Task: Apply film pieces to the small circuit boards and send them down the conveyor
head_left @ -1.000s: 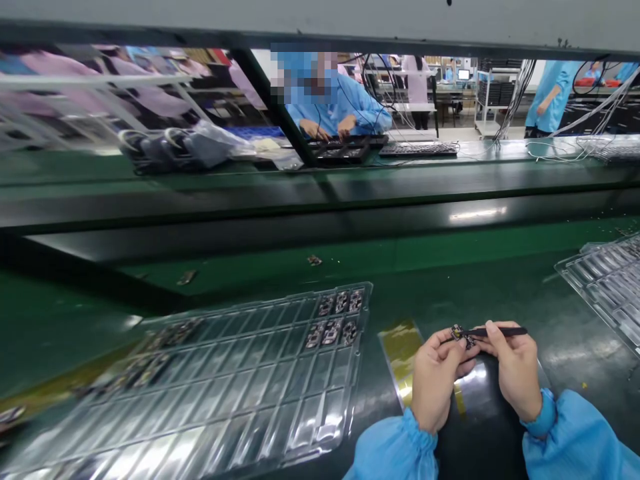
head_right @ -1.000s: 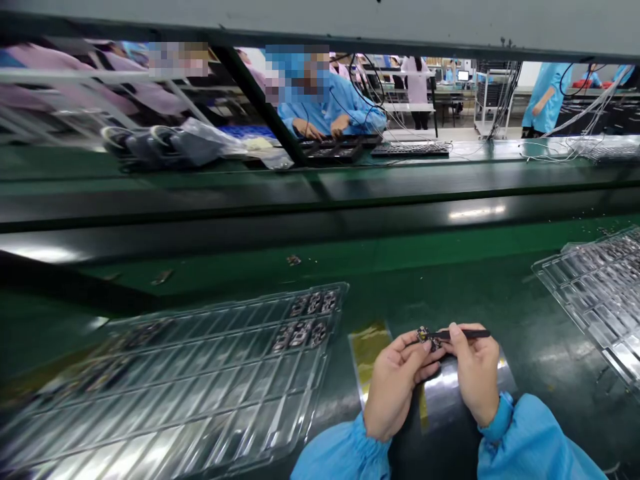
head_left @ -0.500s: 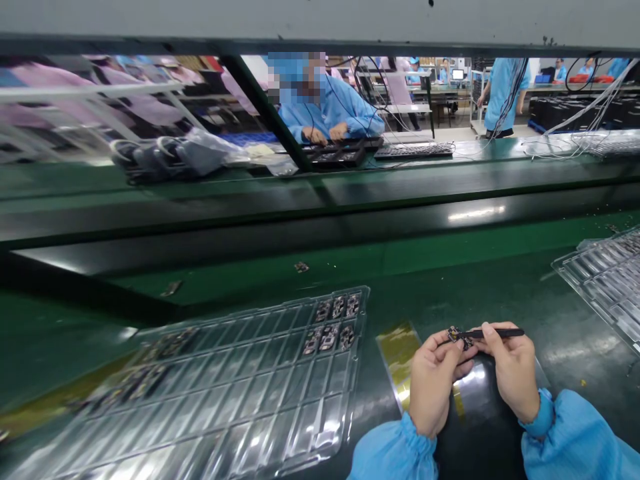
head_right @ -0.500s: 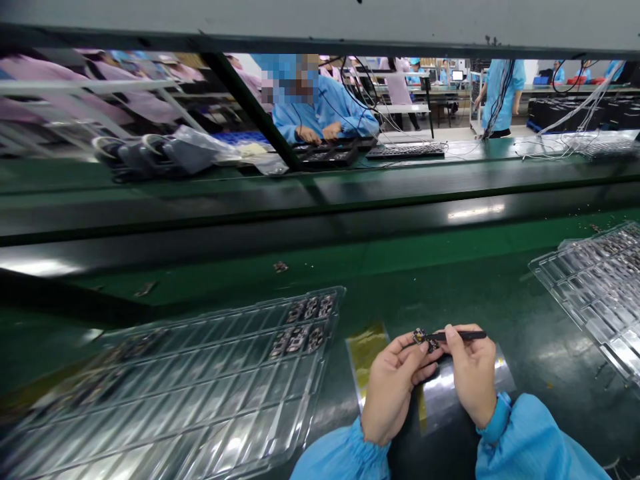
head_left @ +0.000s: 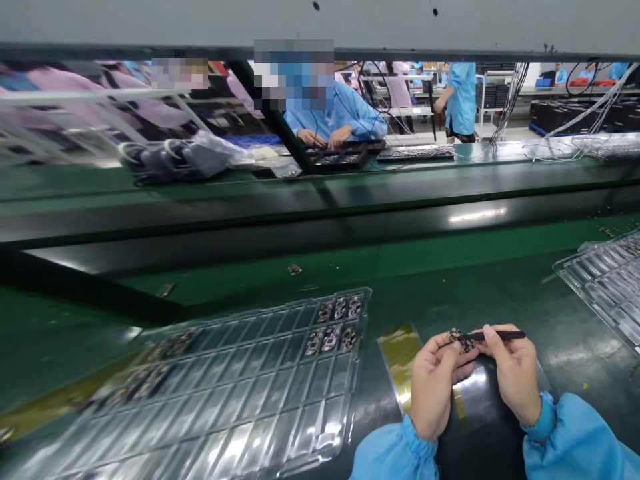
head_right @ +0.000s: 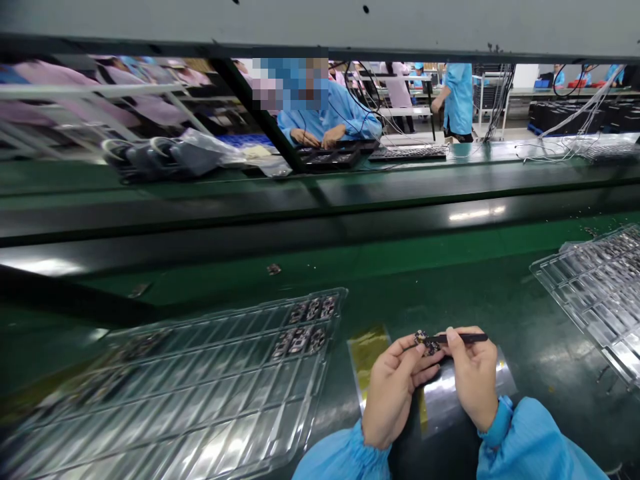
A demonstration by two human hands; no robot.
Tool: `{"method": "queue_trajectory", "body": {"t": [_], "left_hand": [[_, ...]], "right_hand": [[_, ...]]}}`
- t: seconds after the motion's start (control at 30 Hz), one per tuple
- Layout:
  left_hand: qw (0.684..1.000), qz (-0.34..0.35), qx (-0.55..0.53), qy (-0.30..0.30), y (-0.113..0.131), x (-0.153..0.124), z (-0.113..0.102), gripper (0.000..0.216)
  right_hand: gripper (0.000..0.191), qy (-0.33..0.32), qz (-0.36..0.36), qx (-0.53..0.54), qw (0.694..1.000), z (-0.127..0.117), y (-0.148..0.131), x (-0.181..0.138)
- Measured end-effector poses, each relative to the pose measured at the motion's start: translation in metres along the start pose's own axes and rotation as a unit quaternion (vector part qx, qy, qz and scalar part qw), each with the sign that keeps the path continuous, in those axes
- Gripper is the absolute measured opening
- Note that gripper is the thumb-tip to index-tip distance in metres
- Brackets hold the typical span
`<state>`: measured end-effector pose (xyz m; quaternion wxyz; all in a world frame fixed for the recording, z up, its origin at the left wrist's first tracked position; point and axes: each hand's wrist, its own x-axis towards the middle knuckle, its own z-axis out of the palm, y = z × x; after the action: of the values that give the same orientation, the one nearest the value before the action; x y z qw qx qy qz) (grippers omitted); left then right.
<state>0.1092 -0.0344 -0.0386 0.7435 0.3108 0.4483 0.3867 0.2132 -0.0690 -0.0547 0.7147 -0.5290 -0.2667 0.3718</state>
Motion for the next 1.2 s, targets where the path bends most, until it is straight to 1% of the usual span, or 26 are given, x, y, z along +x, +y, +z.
{"method": "queue_trajectory", "body": {"t": [0.17, 0.27, 0.33, 0.37, 0.43, 0.47, 0.53, 0.6, 0.67, 0.77, 0.83, 0.9, 0.93, 0.97, 1.03, 1.07, 1.1, 1.13, 1.17, 1.2], "left_hand": [[1.000, 0.008, -0.006, 0.008, -0.001, 0.001, -0.001, 0.028], [1.000, 0.021, -0.001, 0.013, -0.003, 0.002, -0.001, 0.030], [0.999, 0.033, -0.002, 0.016, -0.004, 0.002, -0.002, 0.031], [0.999, 0.038, -0.007, 0.015, -0.004, 0.002, -0.002, 0.031], [0.999, 0.043, -0.018, 0.017, -0.004, 0.001, -0.004, 0.030], [0.999, 0.041, -0.021, 0.020, -0.003, 0.001, -0.005, 0.029], [0.999, 0.035, -0.017, 0.035, 0.001, 0.003, -0.007, 0.028], [0.998, 0.040, 0.004, 0.051, 0.011, 0.014, -0.008, 0.028], [0.995, 0.067, 0.038, 0.057, 0.028, 0.035, -0.007, 0.025], [0.988, 0.113, 0.090, 0.060, 0.067, 0.080, -0.002, 0.018], [0.980, 0.135, 0.119, 0.083, 0.096, 0.108, 0.003, 0.018], [0.968, 0.155, 0.157, 0.120, 0.117, 0.122, 0.003, 0.023], [0.961, 0.164, 0.180, 0.135, 0.122, 0.122, 0.001, 0.027], [0.954, 0.169, 0.203, 0.143, 0.123, 0.117, -0.003, 0.029], [0.945, 0.164, 0.248, 0.136, 0.112, 0.093, -0.015, 0.030], [0.936, 0.167, 0.288, 0.118, 0.101, 0.074, -0.021, 0.027], [0.919, 0.173, 0.344, 0.086, 0.089, 0.054, -0.028, 0.022], [0.891, 0.184, 0.413, 0.041, 0.075, 0.031, -0.035, 0.015], [0.849, 0.199, 0.490, -0.015, 0.061, 0.009, -0.041, 0.012], [0.800, 0.209, 0.558, -0.076, 0.047, -0.012, -0.045, 0.015]], "right_hand": [[0.020, -0.003, -0.011, -0.026, 1.000, 0.001, -0.003, -0.001], [0.017, -0.003, -0.046, -0.075, 0.996, 0.002, -0.006, -0.005], [0.012, -0.025, -0.114, -0.139, 0.983, 0.001, -0.008, -0.010], [0.009, -0.044, -0.165, -0.171, 0.970, -0.001, -0.009, -0.011], [0.015, -0.070, -0.272, -0.215, 0.935, -0.004, -0.011, -0.012], [0.020, -0.069, -0.309, -0.227, 0.921, -0.006, -0.013, -0.011], [0.025, -0.035, -0.348, -0.239, 0.906, -0.011, -0.016, -0.007], [0.026, 0.003, -0.357, -0.250, 0.900, -0.016, -0.018, 0.000], [0.027, 0.011, -0.368, -0.258, 0.893, -0.019, -0.017, 0.005], [0.029, -0.010, -0.385, -0.269, 0.883, -0.021, -0.012, 0.007], [0.028, -0.018, -0.391, -0.270, 0.879, -0.022, -0.008, 0.008], [0.024, -0.020, -0.369, -0.273, 0.888, -0.023, -0.008, 0.010], [0.020, -0.022, -0.343, -0.275, 0.898, -0.024, -0.011, 0.011], [0.016, -0.027, -0.304, -0.272, 0.913, -0.025, -0.014, 0.012], [0.011, -0.055, -0.196, -0.252, 0.946, -0.027, -0.023, 0.015], [0.011, -0.075, -0.137, -0.230, 0.961, -0.028, -0.027, 0.016], [0.010, -0.109, -0.082, -0.214, 0.967, -0.029, -0.030, 0.018], [0.009, -0.157, -0.034, -0.198, 0.967, -0.029, -0.032, 0.019], [0.007, -0.201, 0.010, -0.182, 0.962, -0.029, -0.033, 0.020], [0.006, -0.241, 0.044, -0.170, 0.955, -0.028, -0.033, 0.020]]}}
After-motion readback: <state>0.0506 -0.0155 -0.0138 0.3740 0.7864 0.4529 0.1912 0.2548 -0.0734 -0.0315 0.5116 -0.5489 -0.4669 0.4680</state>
